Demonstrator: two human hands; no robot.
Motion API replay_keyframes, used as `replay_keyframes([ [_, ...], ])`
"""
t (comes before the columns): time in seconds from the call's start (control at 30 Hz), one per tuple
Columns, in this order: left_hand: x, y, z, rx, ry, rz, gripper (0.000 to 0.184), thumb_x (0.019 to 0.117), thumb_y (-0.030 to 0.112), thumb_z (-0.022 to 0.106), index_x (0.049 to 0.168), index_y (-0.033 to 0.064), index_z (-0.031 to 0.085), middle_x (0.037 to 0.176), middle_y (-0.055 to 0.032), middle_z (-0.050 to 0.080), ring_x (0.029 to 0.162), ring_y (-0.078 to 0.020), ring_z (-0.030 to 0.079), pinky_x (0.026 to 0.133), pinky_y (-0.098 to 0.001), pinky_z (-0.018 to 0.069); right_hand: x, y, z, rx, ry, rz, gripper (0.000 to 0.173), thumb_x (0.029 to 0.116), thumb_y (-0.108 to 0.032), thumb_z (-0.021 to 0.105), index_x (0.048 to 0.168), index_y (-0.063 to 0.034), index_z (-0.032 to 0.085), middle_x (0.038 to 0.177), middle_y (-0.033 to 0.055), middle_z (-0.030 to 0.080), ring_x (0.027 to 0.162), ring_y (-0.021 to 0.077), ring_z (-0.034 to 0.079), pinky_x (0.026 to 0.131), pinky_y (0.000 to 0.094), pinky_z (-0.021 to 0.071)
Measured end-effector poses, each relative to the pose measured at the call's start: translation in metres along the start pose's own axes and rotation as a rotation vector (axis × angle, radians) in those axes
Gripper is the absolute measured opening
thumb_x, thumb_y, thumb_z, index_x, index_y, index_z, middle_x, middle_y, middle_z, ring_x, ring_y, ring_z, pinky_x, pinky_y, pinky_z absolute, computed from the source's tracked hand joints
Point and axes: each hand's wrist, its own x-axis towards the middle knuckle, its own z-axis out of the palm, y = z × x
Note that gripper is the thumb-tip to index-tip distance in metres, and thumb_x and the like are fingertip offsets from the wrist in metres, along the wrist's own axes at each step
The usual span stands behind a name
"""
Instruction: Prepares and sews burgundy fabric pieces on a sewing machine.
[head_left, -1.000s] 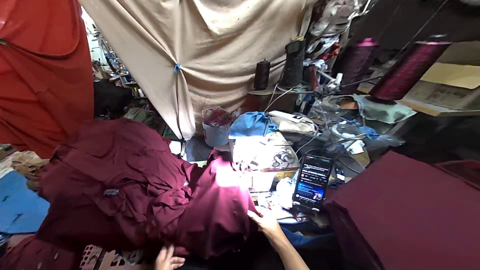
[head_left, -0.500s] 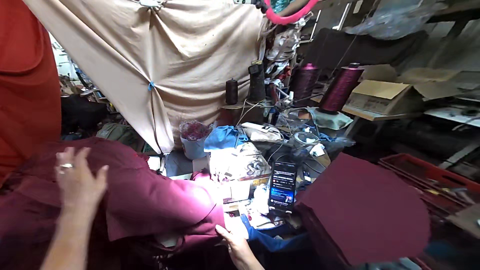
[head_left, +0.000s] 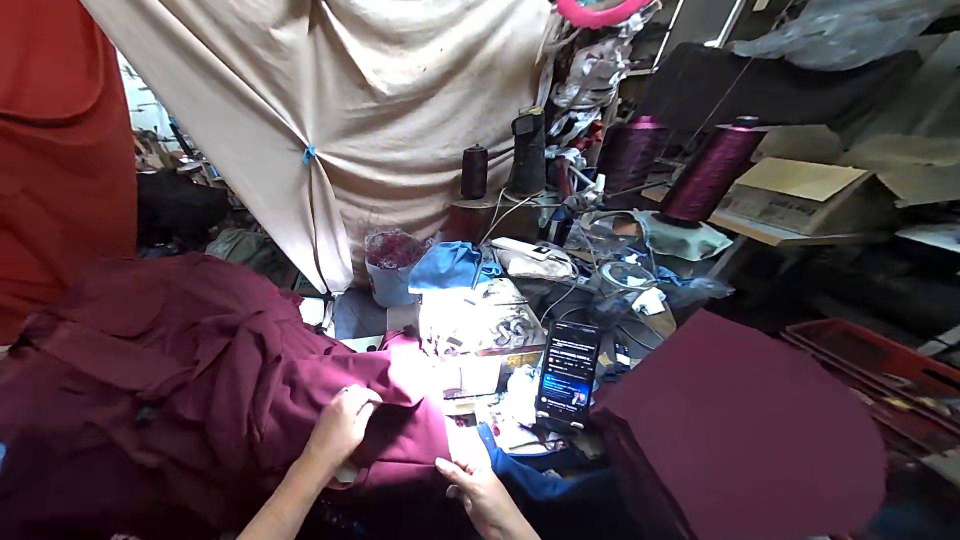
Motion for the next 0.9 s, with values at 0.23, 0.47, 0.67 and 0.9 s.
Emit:
replay_keyframes([
  [0.23, -0.01, 0.058, -0.026, 0.009, -0.022, 0.394, 0.025, 0.1001, 0.027, 0.061, 0.095, 0.0084, 0.078, 0.087, -0.0082, 0.074, 0.081, -0.0218, 0.072, 0.075, -0.0411, 0.0611, 0.002, 0.007, 0.001, 0.011, 0.001, 0.005, 0.014, 0.0972, -0.016, 0.068, 0.086, -0.0071, 0.071, 0.079, -0.0024, 0.071, 0.071, 0.0039, 0.064, 0.067, 0.0242, 0.0529],
  [0.47, -0.06, 0.068, 0.039, 0.115, 0.023, 0.32, 0.015, 0.093, 0.016, 0.069, 0.092, 0.0057, 0.079, 0.081, -0.0127, 0.072, 0.067, -0.0255, 0.072, 0.058, -0.041, 0.0605, -0.004, 0.017, -0.004, -0.071, -0.023, -0.018, 0.015, 0.0961, -0.016, 0.068, 0.084, -0.0078, 0.073, 0.072, -0.0045, 0.069, 0.062, 0.0018, 0.061, 0.063, 0.0221, 0.051],
  [0.67, -0.022, 0.066, 0.056, 0.206, 0.085, 0.291, 0.012, 0.0887, 0.012, 0.069, 0.087, 0.0054, 0.079, 0.076, -0.012, 0.07, 0.066, -0.0266, 0.072, 0.057, -0.0432, 0.0604, 0.025, 0.002, 0.001, -0.012, 0.057, -0.112, 0.011, 0.0951, -0.013, 0.07, 0.088, -0.0047, 0.069, 0.076, 0.0004, 0.069, 0.068, 0.0076, 0.065, 0.065, 0.0264, 0.0557],
  [0.9, 0.024, 0.075, 0.059, 0.216, 0.137, 0.214, 0.013, 0.09, 0.009, 0.067, 0.088, 0.0018, 0.078, 0.081, -0.0138, 0.075, 0.077, -0.0304, 0.075, 0.07, -0.0478, 0.062, 0.057, -0.04, 0.017, -0.002, 0.19, -0.171, 0.016, 0.0956, -0.005, 0.066, 0.08, -0.0058, 0.066, 0.063, -0.004, 0.059, 0.052, 0.0016, 0.052, 0.052, 0.018, 0.0457],
])
